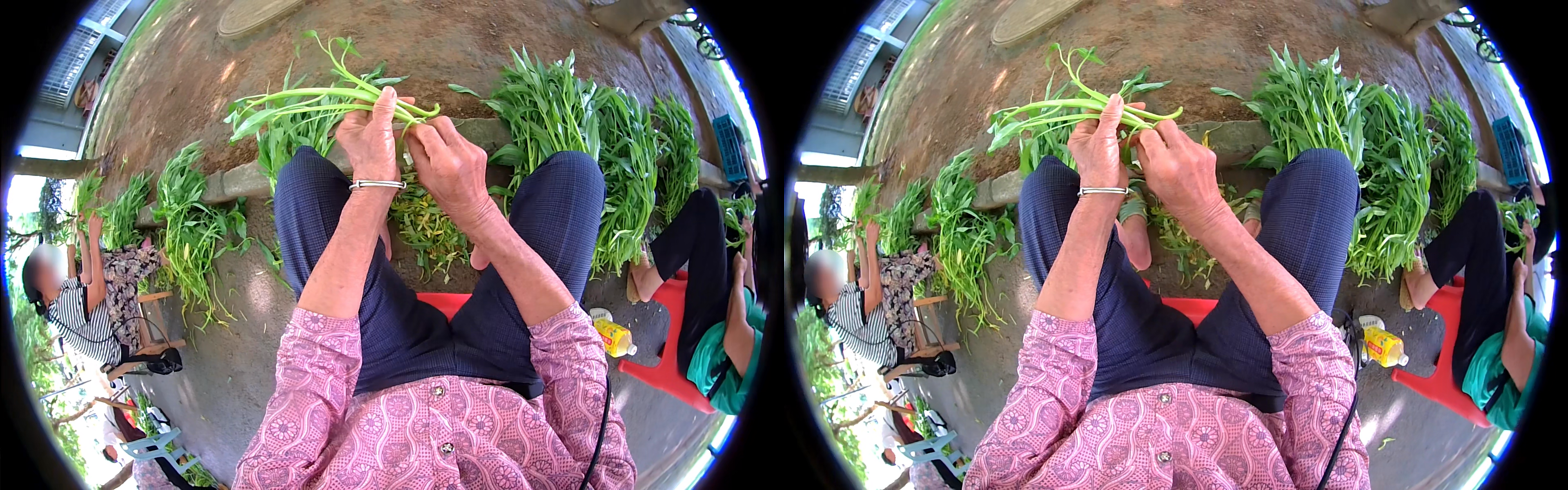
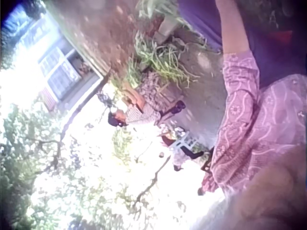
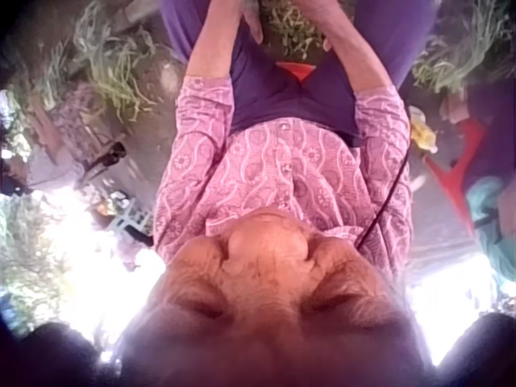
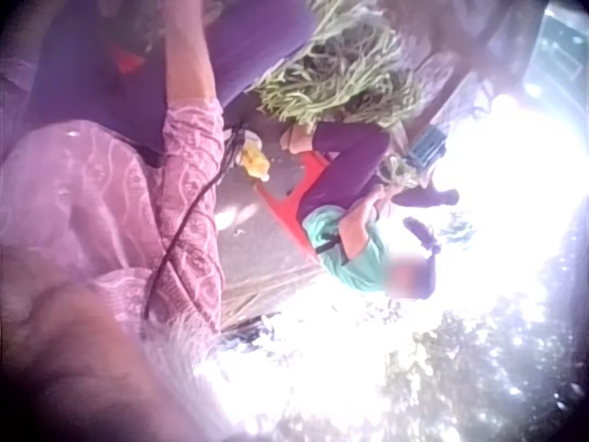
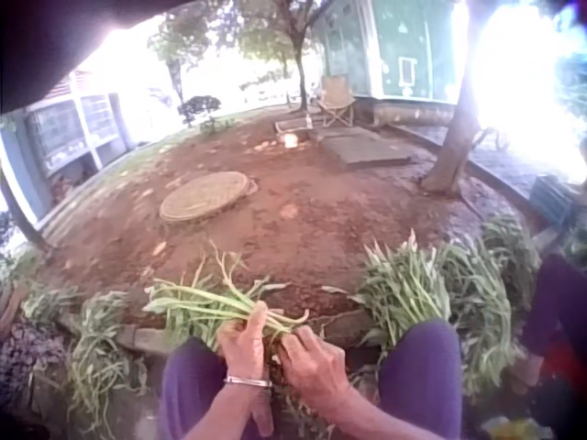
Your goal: The person picks leaves and stems from bunches of green vegetables by hand, placing the prepared parts into a pile next to them and dropping waste onto the ground.
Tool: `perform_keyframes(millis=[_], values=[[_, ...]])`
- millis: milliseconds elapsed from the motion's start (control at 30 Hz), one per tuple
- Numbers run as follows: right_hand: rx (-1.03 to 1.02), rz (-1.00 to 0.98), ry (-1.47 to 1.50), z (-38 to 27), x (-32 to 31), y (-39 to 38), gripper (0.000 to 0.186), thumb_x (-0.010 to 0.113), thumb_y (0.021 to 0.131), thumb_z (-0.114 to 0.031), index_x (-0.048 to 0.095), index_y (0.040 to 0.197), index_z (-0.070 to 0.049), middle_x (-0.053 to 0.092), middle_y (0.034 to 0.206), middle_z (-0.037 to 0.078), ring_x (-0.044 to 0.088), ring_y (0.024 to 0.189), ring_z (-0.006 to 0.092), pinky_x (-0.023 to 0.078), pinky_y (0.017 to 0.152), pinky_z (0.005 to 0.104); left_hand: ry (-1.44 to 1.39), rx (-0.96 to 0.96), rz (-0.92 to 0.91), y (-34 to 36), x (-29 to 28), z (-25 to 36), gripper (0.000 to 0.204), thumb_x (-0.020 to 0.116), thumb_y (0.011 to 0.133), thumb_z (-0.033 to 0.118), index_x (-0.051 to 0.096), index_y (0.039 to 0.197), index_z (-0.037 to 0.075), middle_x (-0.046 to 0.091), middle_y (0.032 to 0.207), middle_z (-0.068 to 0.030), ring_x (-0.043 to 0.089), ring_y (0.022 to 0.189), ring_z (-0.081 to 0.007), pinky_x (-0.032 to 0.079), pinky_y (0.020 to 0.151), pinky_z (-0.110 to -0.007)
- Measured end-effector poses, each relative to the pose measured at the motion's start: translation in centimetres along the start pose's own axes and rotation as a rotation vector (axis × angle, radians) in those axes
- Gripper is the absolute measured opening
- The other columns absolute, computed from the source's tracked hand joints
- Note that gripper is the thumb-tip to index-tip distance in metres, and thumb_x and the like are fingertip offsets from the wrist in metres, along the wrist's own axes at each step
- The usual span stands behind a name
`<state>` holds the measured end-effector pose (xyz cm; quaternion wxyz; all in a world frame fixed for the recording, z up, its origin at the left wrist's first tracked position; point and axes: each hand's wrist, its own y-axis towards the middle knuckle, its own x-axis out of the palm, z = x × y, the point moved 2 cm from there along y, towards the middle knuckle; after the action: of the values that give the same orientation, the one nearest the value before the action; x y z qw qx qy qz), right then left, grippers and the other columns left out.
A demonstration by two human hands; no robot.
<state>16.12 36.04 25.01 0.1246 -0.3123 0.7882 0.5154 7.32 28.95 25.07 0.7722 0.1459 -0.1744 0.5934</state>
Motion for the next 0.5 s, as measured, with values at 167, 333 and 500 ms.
perform_keyframes(millis=[167, 333, 500], values=[[0.077, 0.114, 0.079, 1.1, -0.7, 0.4, 0.008, 0.066, 0.077, -0.008, 0.058, 0.077, -0.008, 0.057, 0.073, 0.005, 0.060, 0.058, 0.0232, 0.048, 0.050, 0.0338, -0.001, -0.073, 0.035, 0.6, -1.1, 1.0, 0.018, 0.065, 0.087, 0.019, 0.060, 0.091, 0.003, 0.068, 0.086, -0.0171, 0.067, 0.072, -0.0179, 0.053, 0.051, -0.025], [0.382, -0.050, 0.237, 2.2, -3.7, 0.7, 0.015, 0.062, 0.085, -0.010, 0.059, 0.074, 0.000, 0.057, 0.067, 0.008, 0.056, 0.054, 0.0201, 0.044, 0.052, 0.0302, -0.066, -0.063, 0.068, 1.9, -3.3, 2.0, 0.016, 0.067, 0.085, 0.017, 0.060, 0.090, 0.003, 0.068, 0.085, -0.0172, 0.067, 0.073, -0.0188, 0.054, 0.051, -0.026], [0.243, -0.262, 0.387, 6.6, -2.2, -2.5, 0.010, 0.061, 0.076, -0.009, 0.065, 0.081, -0.001, 0.065, 0.072, 0.008, 0.061, 0.062, 0.0295, 0.050, 0.061, 0.0381, -0.058, -0.069, 0.043, 2.2, -3.8, 2.6, 0.016, 0.067, 0.086, 0.017, 0.062, 0.087, 0.003, 0.069, 0.080, -0.0148, 0.068, 0.072, -0.0191, 0.053, 0.048, -0.026]])
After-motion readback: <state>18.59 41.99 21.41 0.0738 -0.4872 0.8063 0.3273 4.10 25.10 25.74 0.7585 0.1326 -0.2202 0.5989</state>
